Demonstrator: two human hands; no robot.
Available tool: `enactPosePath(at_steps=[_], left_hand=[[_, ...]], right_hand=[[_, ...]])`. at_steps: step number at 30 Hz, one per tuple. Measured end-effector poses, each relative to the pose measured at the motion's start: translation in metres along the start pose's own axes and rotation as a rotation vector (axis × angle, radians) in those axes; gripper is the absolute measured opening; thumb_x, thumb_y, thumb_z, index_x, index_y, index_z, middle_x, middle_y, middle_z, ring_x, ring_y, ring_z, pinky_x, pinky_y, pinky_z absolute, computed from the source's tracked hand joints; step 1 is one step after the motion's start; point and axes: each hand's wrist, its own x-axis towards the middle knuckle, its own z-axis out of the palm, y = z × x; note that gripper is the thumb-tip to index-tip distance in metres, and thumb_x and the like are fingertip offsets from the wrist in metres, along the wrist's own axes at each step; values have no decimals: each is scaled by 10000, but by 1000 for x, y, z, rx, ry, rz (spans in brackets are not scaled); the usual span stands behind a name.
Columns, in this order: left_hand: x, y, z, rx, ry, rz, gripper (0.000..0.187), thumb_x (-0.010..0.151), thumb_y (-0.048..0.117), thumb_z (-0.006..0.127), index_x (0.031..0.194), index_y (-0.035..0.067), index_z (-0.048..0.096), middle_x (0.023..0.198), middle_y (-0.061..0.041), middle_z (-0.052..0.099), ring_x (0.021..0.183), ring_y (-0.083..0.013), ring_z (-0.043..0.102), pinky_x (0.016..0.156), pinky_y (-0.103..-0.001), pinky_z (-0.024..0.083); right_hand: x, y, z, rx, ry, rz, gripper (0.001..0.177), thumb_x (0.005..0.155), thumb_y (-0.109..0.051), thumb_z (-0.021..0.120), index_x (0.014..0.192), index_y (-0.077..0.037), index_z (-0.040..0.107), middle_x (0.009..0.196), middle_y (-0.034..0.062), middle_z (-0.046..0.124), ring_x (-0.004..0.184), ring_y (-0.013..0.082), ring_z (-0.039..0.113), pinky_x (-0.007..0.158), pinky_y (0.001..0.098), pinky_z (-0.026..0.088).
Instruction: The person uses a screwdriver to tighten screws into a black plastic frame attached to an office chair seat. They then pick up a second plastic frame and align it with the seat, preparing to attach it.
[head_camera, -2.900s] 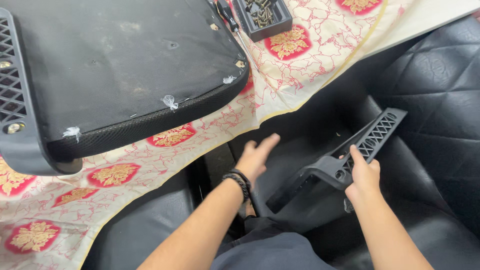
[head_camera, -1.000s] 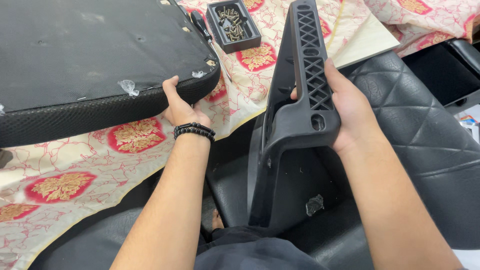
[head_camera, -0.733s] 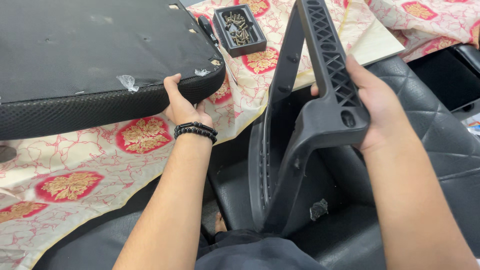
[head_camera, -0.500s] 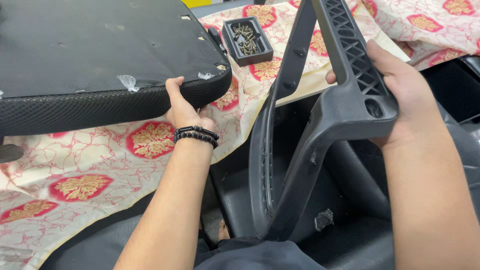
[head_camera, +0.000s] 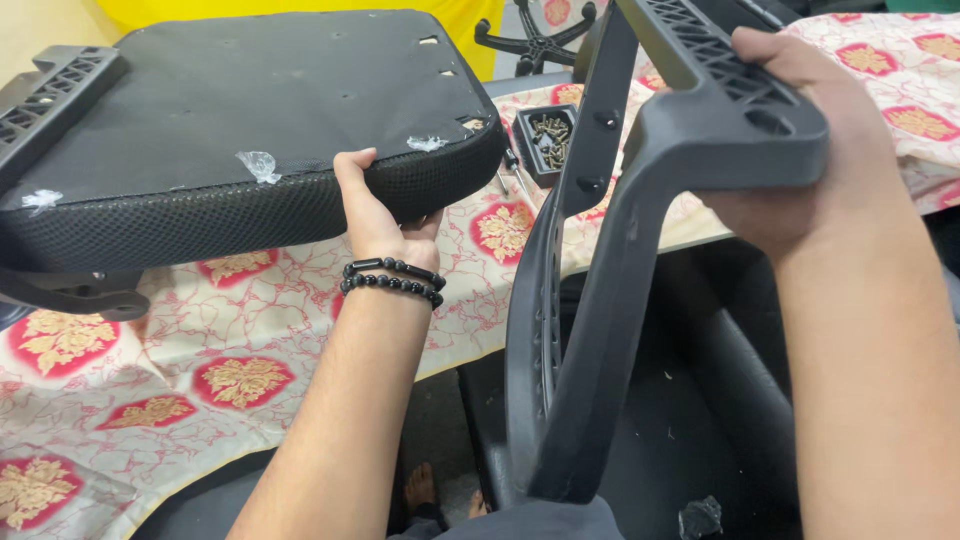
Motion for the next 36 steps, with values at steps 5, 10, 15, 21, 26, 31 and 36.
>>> enactPosePath(at_steps=[5, 10, 15, 21, 26, 31, 36], left_hand=[[-4, 17, 9, -22, -51, -3, 469, 705, 350, 710, 1068, 75, 599, 1082, -133, 657, 1025, -319, 671, 932, -534, 597], [-12, 27, 15, -31, -29, 1, 470, 719, 353, 698, 1080, 73, 589, 1085, -135, 646, 1031, -323, 673, 941, -559, 600], [-18, 40, 17, -49, -78, 0, 493, 718, 355, 697, 1093, 51, 594, 1101, -156, 649, 1040, -345, 677, 948, -571, 604], [-20, 54, 19, -57, -104, -6, 523, 707, 370, 705, 1101, 42, 601, 1115, -171, 659, 1048, -359, 686, 957, -576, 607], [-21, 59, 20, -29, -125, 26, 540, 673, 383, 708, 1088, 52, 605, 1105, -160, 668, 1030, -359, 687, 928, -585, 600], [-21, 60, 21, -17, -74, 31, 535, 672, 369, 713, 1099, 63, 607, 1110, -152, 667, 1034, -347, 690, 958, -564, 594], [-24, 60, 22, -26, -76, 15, 547, 679, 358, 721, 1118, 55, 599, 1126, -154, 656, 1064, -347, 680, 976, -569, 597]], right_hand=[[30, -9, 1, -1, -159, -74, 193, 1024, -171, 563, 1064, 5, 632, 924, 100, 721, 743, 191, 699, 742, 321, 539], [68, 4, -8, 81, -455, -69, 314, 1124, -143, 589, 844, -13, 532, 726, 100, 592, 699, 211, 607, 838, 344, 561], [83, 14, -9, 151, -39, -12, 253, 1020, -168, 492, 1019, 33, 646, 946, 143, 730, 934, 257, 709, 875, 406, 571], [91, 16, -11, 56, -37, -80, 292, 1000, -217, 511, 1121, 6, 655, 1120, 156, 751, 1120, 330, 770, 1069, 511, 532], [96, 23, -18, 117, -33, -124, 307, 989, -172, 493, 1178, 26, 633, 1197, 192, 732, 1163, 362, 763, 1033, 569, 575], [91, 23, -18, 97, 28, -167, 331, 992, -182, 492, 1220, 23, 618, 1199, 193, 737, 1144, 349, 772, 992, 553, 599], [78, 16, -14, 229, -12, -208, 318, 1037, -122, 486, 1237, 99, 597, 1196, 249, 717, 1111, 385, 753, 965, 560, 596]])
